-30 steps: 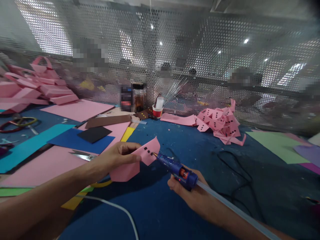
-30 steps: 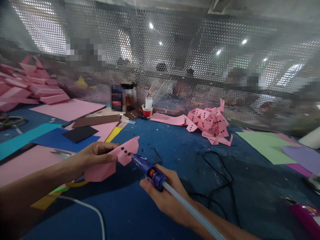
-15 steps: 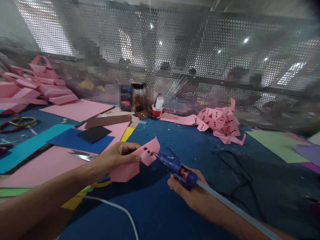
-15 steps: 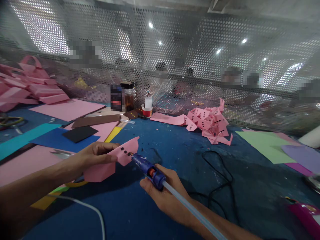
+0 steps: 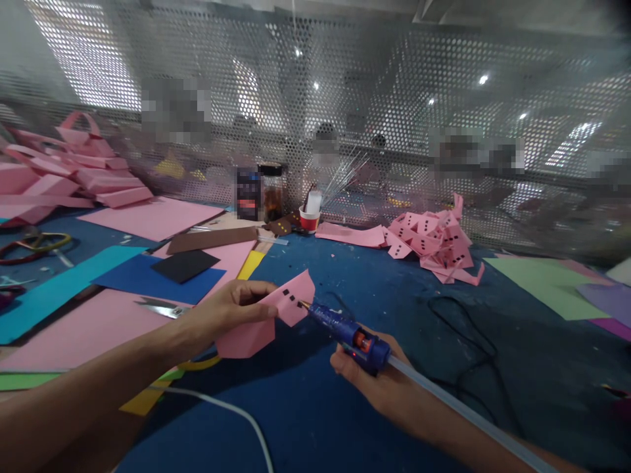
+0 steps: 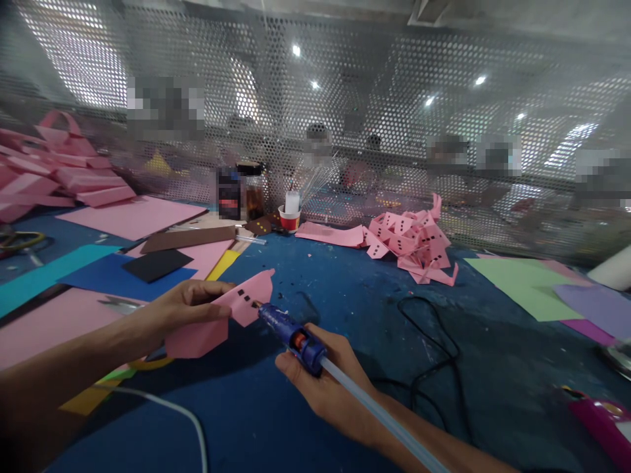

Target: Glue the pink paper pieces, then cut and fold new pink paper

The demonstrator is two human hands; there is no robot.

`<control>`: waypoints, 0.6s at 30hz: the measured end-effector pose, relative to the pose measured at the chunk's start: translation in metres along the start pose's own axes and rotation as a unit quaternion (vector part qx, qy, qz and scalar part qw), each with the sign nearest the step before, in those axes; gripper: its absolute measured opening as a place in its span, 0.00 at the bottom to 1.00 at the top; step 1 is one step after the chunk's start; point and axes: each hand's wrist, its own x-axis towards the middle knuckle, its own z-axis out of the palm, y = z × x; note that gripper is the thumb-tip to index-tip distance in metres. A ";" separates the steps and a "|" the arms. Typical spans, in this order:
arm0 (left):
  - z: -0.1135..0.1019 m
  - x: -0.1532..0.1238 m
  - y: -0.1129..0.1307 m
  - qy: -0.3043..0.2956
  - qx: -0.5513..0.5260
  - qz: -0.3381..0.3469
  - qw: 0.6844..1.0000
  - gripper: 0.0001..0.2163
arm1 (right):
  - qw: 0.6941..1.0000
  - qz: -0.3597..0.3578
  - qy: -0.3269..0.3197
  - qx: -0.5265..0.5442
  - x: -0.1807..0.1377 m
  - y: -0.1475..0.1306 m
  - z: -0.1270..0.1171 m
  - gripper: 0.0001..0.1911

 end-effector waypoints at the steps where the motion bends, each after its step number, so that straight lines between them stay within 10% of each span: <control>1: 0.000 0.000 0.000 0.006 0.000 0.000 1.000 0.13 | 1.000 0.000 0.001 -0.003 0.000 -0.001 0.000 0.13; 18: 0.005 -0.002 0.004 0.035 -0.027 -0.018 0.999 0.12 | 0.999 -0.012 0.008 -0.028 -0.002 0.002 0.000 0.13</control>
